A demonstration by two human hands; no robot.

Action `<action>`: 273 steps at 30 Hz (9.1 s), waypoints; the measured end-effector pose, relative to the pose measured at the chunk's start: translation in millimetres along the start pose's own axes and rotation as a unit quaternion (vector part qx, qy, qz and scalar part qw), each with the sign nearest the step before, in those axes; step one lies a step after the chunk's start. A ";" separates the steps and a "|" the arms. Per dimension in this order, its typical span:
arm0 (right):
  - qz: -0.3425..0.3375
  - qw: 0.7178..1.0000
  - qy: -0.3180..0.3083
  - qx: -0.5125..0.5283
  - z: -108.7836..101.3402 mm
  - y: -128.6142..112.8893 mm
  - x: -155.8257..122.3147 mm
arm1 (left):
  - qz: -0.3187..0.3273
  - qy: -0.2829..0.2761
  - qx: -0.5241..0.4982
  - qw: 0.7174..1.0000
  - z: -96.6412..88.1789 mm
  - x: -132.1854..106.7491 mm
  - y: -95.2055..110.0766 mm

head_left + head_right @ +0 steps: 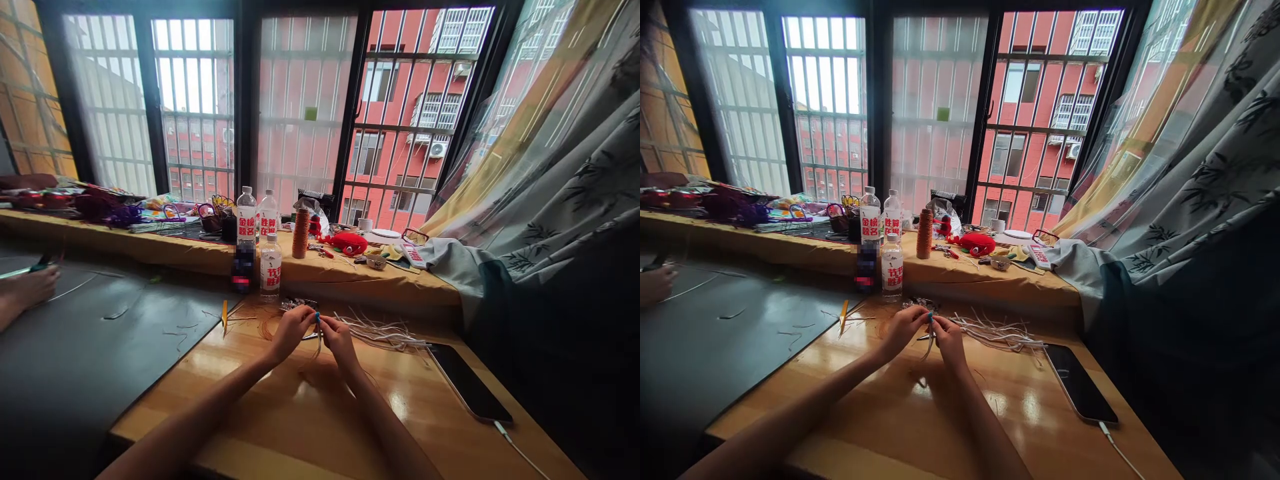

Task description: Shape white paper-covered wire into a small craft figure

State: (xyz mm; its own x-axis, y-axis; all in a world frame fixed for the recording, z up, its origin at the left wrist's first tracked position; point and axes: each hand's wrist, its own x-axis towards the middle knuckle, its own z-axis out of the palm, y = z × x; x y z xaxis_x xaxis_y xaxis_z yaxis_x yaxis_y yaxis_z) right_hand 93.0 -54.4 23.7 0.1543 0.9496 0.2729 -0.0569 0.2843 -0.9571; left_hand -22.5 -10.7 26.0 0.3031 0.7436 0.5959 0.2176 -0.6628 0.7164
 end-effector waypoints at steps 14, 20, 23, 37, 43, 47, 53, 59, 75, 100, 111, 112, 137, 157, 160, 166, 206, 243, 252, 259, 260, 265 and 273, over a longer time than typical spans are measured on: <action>0.107 0.986 -0.125 0.030 11.8 18.4 -3.5 | -0.092 0.080 -0.088 0.989 -17.9 15.6 -13.4; 0.061 0.991 -0.114 0.046 7.3 21.9 -0.4 | -0.157 0.096 -0.222 0.958 -24.1 22.5 -24.7; 0.073 0.985 -0.154 0.000 5.4 22.5 0.2 | -0.185 0.081 -0.267 0.942 -22.9 23.1 -28.0; 0.201 0.978 -0.044 0.020 12.7 27.8 6.7 | -0.256 0.103 -0.334 0.901 -28.2 26.8 -48.3; 0.205 0.977 -0.013 0.059 16.1 24.9 3.1 | -0.260 0.112 -0.334 0.899 -29.5 27.7 -57.9; 0.208 0.976 0.008 0.067 11.5 26.0 2.0 | -0.249 0.104 -0.325 0.906 -31.2 28.1 -64.4; 0.217 0.974 0.027 0.067 13.8 25.0 1.9 | -0.233 0.095 -0.314 0.915 -29.7 28.8 -67.6; 0.188 0.979 0.054 0.054 14.7 25.6 2.5 | -0.228 0.087 -0.314 0.918 -24.7 26.3 -64.2; 0.173 0.981 0.054 0.062 5.6 27.8 6.9 | -0.237 0.097 -0.339 0.905 -37.7 28.9 -64.9; 0.175 0.983 -0.048 -0.026 3.1 30.1 7.1 | -0.187 -0.118 -0.253 0.942 -9.3 15.5 -27.1; 0.193 0.979 -0.069 -0.024 4.0 29.1 4.8 | -0.194 -0.092 -0.250 0.944 -5.4 12.2 -20.9; 0.193 0.978 -0.068 -0.022 3.4 29.3 5.3 | -0.199 -0.104 -0.249 0.942 -3.8 11.9 -22.7; 0.145 0.988 -0.058 -0.007 3.8 38.7 9.0 | -0.208 -0.068 -0.271 0.937 1.4 14.2 -38.6; 0.152 0.987 -0.021 -0.050 6.9 40.4 8.9 | -0.148 -0.044 -0.171 0.973 9.8 5.0 -45.0; 0.142 0.989 0.029 -0.005 6.8 36.2 7.9 | -0.135 -0.041 -0.166 0.976 9.6 4.9 -43.9; 0.065 0.996 0.063 -0.020 -8.1 33.3 11.5 | -0.095 -0.170 -0.182 0.964 16.4 -1.7 -33.5; 0.013 0.989 -0.068 -0.134 -8.2 27.4 5.6 | -0.134 -0.017 -0.114 0.984 10.7 3.6 -42.0; 0.038 0.975 0.121 0.183 -19.8 23.8 8.4 | -0.125 -0.105 -0.187 0.969 8.3 -0.2 -21.2; 0.053 0.984 0.036 0.168 -11.3 25.2 7.1 | -0.029 -0.030 -0.106 0.994 9.8 -1.9 -10.2; 0.078 0.986 0.019 0.149 -11.7 36.2 9.4 | 0.043 0.012 -0.021 0.999 7.1 -1.7 -15.3; 0.078 0.984 0.031 0.158 -11.9 35.0 8.8 | 0.043 0.007 -0.022 0.999 8.0 -2.0 -16.5; 0.091 0.968 0.093 0.213 -9.8 25.6 5.6 | 0.030 -0.024 -0.043 0.998 9.9 -3.6 -15.6; 0.087 0.964 0.091 0.232 -9.0 27.7 5.9 | -0.012 -0.071 -0.098 0.993 10.4 -2.9 -12.3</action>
State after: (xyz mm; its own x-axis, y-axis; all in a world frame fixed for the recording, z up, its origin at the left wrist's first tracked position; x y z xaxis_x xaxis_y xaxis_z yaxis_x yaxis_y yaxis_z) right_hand 101.2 -42.1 -2.1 0.2707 0.9614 0.0494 -0.5270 0.1910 -0.8281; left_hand -16.3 -5.6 11.8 0.4315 0.7293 0.5310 0.0450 -0.6053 0.7947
